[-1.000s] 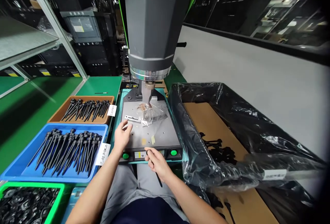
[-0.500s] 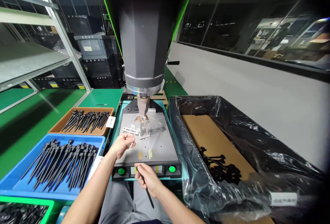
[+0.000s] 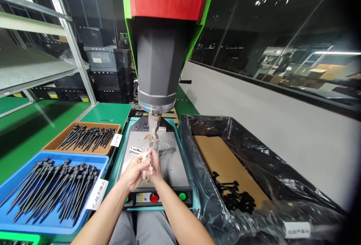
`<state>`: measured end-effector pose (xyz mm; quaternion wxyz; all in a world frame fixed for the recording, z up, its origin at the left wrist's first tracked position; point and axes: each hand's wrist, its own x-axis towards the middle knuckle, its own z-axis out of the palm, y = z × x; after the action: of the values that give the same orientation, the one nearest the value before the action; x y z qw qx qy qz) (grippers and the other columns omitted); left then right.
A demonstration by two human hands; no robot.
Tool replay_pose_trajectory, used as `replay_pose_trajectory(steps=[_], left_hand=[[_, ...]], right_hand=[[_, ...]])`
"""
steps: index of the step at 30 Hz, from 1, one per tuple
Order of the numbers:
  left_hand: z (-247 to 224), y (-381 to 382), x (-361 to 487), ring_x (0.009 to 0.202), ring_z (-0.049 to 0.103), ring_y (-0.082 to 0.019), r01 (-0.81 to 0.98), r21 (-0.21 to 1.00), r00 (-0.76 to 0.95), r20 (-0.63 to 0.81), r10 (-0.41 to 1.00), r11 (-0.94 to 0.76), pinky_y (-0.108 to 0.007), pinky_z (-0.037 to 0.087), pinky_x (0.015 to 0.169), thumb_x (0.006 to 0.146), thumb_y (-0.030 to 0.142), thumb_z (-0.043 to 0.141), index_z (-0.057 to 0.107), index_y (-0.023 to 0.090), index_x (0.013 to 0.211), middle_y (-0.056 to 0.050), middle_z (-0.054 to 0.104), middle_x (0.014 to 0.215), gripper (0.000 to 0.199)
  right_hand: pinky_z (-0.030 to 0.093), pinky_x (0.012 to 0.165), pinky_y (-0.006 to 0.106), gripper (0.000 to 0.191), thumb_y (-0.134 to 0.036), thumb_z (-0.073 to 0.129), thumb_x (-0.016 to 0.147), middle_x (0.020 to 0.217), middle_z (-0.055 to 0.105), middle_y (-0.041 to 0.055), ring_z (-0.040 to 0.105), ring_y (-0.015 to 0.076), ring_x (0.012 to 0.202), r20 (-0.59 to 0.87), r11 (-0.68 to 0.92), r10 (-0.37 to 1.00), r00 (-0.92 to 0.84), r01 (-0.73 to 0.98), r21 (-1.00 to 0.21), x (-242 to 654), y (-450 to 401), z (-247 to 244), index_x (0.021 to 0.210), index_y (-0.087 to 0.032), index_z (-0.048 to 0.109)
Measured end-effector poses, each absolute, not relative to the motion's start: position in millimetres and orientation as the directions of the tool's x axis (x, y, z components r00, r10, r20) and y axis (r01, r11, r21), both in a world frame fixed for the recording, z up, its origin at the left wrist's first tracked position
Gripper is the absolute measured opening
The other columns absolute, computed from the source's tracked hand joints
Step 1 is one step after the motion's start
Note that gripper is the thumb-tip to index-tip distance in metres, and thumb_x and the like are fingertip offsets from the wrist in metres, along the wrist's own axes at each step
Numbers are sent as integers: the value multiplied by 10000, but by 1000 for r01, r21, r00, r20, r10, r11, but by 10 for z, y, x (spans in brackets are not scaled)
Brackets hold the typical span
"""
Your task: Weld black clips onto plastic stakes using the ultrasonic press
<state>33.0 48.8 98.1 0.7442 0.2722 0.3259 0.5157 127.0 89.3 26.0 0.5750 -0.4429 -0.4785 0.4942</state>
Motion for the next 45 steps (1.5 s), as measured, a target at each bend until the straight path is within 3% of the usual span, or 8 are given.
replay_pose_trajectory(steps=[6, 14, 20, 25, 29, 33, 37, 45], left_hand=[[889, 431, 333, 550, 614, -112, -624, 729, 233, -168, 958, 280, -274, 562, 592, 664, 205, 835, 628, 180, 1170, 27, 591, 702, 547], [819, 463, 350, 572, 624, -127, -600, 760, 201, -159, 967, 250, -271, 541, 590, 633, 255, 861, 605, 161, 1178, 19, 604, 721, 610], [840, 502, 317, 565, 626, -130, -606, 759, 184, -158, 970, 239, -260, 519, 574, 599, 277, 880, 602, 146, 1169, 13, 616, 720, 647], [824, 518, 298, 556, 622, -128, -613, 748, 190, -172, 967, 254, -263, 517, 578, 594, 286, 883, 583, 149, 1200, 23, 610, 709, 690], [777, 527, 296, 563, 625, -128, -615, 745, 190, -179, 965, 259, -258, 514, 569, 598, 280, 881, 575, 149, 1210, 20, 617, 720, 696], [724, 530, 314, 556, 625, -133, -617, 746, 183, -170, 968, 248, -272, 522, 579, 600, 271, 877, 591, 148, 1186, 18, 619, 712, 663], [679, 493, 339, 552, 619, -127, -621, 759, 142, -137, 980, 196, -259, 511, 572, 622, 288, 865, 617, 140, 1147, 23, 602, 678, 599], [536, 457, 365, 585, 621, -118, -629, 761, 62, -155, 986, 159, -242, 521, 589, 619, 313, 868, 599, 152, 1159, 18, 609, 705, 625]], right_hand=[[336, 1090, 429, 348, -411, 556, 866, 1308, 521, 139, 455, 275, 1265, 490, 425, 821, 292, 260, -867, 1585, 1165, 392, 1108, -188, 672], [365, 1064, 393, 402, -437, 577, 838, 1328, 557, 113, 491, 258, 1239, 394, 375, 877, 275, 120, -919, 1532, 1556, 381, 1146, -198, 675], [479, 852, 349, 472, -429, 615, 760, 1115, 673, 96, 628, 238, 937, 210, 216, 947, 245, 0, -976, 1480, 1688, 412, 1160, -179, 643], [411, 962, 348, 380, -410, 564, 789, 1158, 668, 82, 574, 255, 1106, 282, 274, 932, 226, 66, -959, 1550, 1708, 451, 1066, -187, 699], [439, 933, 347, 347, -425, 591, 772, 1088, 701, 85, 588, 268, 1090, 307, 296, 924, 229, 81, -952, 1559, 1751, 447, 978, -181, 725], [462, 934, 375, 454, -461, 620, 785, 1135, 694, 92, 614, 268, 1069, 241, 241, 953, 181, 27, -970, 1560, 1740, 419, 1137, -182, 680], [387, 1054, 428, 598, -515, 584, 844, 1394, 539, 87, 509, 260, 1265, 200, 201, 964, 176, 10, -980, 1626, 1614, 306, 1372, -239, 518], [199, 1167, 479, 780, -389, 778, 692, 1492, 416, 106, 316, 300, 1409, 212, 204, 977, 36, 161, -966, 1857, 808, -76, 1402, -229, 496]])
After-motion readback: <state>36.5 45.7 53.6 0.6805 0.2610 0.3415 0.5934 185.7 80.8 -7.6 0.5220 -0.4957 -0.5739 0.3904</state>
